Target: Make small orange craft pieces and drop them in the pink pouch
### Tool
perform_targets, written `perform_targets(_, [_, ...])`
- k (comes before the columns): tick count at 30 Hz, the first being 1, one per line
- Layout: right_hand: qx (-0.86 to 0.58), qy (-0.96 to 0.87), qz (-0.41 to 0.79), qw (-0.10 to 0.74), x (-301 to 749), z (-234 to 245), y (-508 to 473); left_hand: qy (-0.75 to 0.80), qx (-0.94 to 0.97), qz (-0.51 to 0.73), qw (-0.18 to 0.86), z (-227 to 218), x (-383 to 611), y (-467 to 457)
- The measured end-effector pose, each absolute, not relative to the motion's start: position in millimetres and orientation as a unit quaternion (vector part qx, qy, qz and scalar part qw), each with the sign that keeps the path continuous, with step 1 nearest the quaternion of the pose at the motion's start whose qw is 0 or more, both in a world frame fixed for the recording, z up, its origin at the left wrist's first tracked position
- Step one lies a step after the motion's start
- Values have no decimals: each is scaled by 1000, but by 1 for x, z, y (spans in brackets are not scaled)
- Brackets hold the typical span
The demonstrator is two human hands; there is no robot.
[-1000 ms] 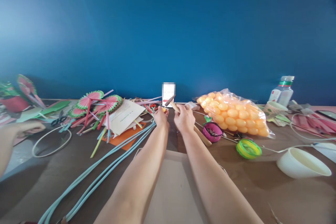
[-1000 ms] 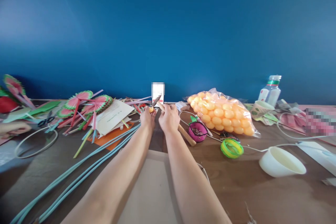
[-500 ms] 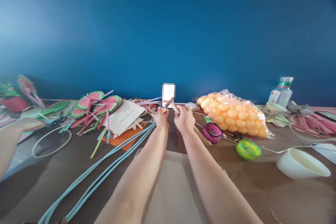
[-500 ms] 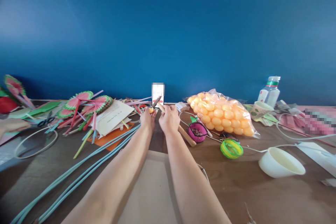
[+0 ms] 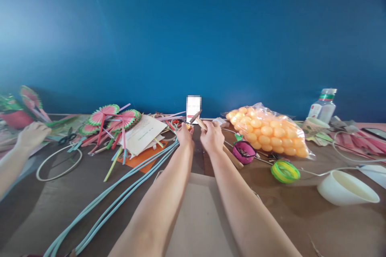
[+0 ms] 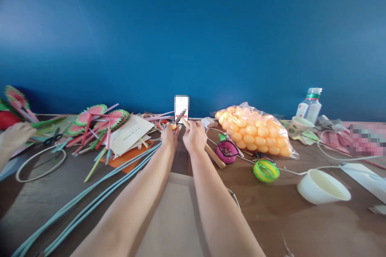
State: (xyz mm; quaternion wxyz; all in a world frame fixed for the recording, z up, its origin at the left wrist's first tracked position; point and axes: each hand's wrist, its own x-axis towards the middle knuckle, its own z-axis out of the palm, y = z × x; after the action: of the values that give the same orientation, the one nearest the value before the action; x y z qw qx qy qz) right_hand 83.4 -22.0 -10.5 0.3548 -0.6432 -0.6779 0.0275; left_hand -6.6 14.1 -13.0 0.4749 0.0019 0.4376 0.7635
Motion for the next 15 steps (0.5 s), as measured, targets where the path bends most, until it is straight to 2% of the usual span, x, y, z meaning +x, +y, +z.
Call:
perform_targets(10, [-673,-652,20,348,86,-9,-22,427,1,765,483,-10,-6,11])
perform_targets(15, [-725,-629,65,273,93,-9,-18,420,-5,768,484,-11,-6,13])
